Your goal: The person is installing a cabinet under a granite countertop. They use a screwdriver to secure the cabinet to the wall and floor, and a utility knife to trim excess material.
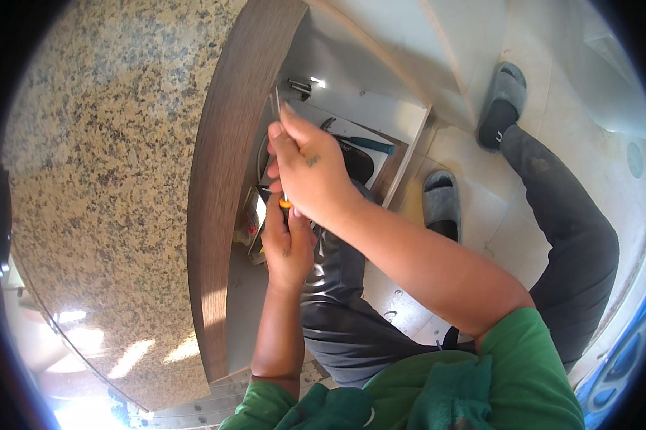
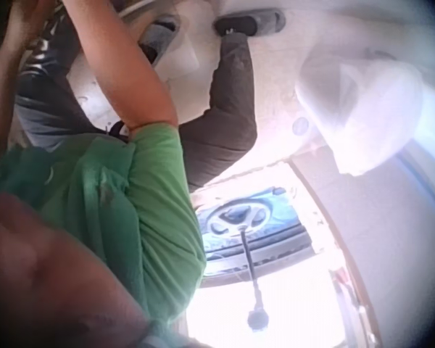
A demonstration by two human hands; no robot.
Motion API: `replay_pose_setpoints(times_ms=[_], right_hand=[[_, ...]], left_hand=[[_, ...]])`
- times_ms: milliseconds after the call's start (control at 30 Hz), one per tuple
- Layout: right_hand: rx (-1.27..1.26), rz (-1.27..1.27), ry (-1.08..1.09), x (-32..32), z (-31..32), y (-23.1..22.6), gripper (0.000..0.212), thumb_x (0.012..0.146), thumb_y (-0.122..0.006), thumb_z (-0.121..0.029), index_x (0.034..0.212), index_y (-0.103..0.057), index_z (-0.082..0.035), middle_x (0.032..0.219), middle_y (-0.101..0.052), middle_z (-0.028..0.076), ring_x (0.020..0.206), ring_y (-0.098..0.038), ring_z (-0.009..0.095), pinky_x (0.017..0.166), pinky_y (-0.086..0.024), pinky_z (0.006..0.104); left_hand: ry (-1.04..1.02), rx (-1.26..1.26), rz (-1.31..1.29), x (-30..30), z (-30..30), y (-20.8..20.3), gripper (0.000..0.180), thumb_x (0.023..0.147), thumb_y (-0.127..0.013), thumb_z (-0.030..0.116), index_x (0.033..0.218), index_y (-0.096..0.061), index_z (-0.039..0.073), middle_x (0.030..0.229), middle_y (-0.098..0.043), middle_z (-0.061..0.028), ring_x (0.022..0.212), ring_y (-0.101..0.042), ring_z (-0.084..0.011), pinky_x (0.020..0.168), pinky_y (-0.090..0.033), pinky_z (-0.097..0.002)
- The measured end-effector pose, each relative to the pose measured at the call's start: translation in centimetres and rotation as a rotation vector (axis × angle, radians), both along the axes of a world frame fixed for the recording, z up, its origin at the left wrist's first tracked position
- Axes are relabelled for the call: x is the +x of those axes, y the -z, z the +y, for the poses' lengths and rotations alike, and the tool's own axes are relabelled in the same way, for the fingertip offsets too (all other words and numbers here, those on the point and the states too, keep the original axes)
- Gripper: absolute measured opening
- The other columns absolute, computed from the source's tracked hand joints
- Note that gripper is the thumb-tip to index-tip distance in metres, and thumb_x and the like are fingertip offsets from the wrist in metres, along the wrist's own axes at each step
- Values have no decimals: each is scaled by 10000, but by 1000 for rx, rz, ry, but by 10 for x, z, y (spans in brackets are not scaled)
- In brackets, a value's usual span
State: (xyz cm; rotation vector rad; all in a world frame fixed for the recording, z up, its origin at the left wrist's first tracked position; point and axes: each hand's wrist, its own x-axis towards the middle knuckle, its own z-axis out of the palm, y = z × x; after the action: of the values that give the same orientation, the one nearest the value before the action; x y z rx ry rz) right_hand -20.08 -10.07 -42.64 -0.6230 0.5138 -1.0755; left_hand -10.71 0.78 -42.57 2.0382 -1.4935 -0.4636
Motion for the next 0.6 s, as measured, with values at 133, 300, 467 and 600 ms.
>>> replay_pose_setpoints(times_ms=[133,300,467,600], right_hand=[[-18,10,-16,-5,0,-4,314,1084,-452,-284,1275,-559,-60,942,-558,52,750,-606,124,634,-587,286],[-5,-9,-5,-3,-10,-3,282,1083,-454,-278,1143,-574,-30,936,-562,55,736,-609,139,592,-570,290],[-7,9,9,-3,-2,-3,277,1082,-454,-272,1139,-574,-29,924,-560,56,713,-600,145,578,-574,302],[6,-21,7,-4,-21,-6,271,1080,-456,-271,1127,-578,-34,927,-563,58,717,-607,142,576,-576,296]], left_hand=[[-4,55,-2,0,1,-9,434,1044,-533,286,1353,-482,-14,932,-681,-166,778,-669,-244,724,-522,-347],[2,-35,18,-2,-9,0,445,1045,-529,281,1364,-476,-24,966,-682,-176,854,-679,-250,772,-518,-339],[-6,19,20,-1,-1,-2,452,1046,-525,280,1369,-471,-32,977,-688,-190,847,-688,-272,767,-522,-350],[18,-18,-34,1,-19,-2,452,1040,-534,254,1374,-468,-44,1008,-692,-218,885,-706,-293,780,-530,-359]])
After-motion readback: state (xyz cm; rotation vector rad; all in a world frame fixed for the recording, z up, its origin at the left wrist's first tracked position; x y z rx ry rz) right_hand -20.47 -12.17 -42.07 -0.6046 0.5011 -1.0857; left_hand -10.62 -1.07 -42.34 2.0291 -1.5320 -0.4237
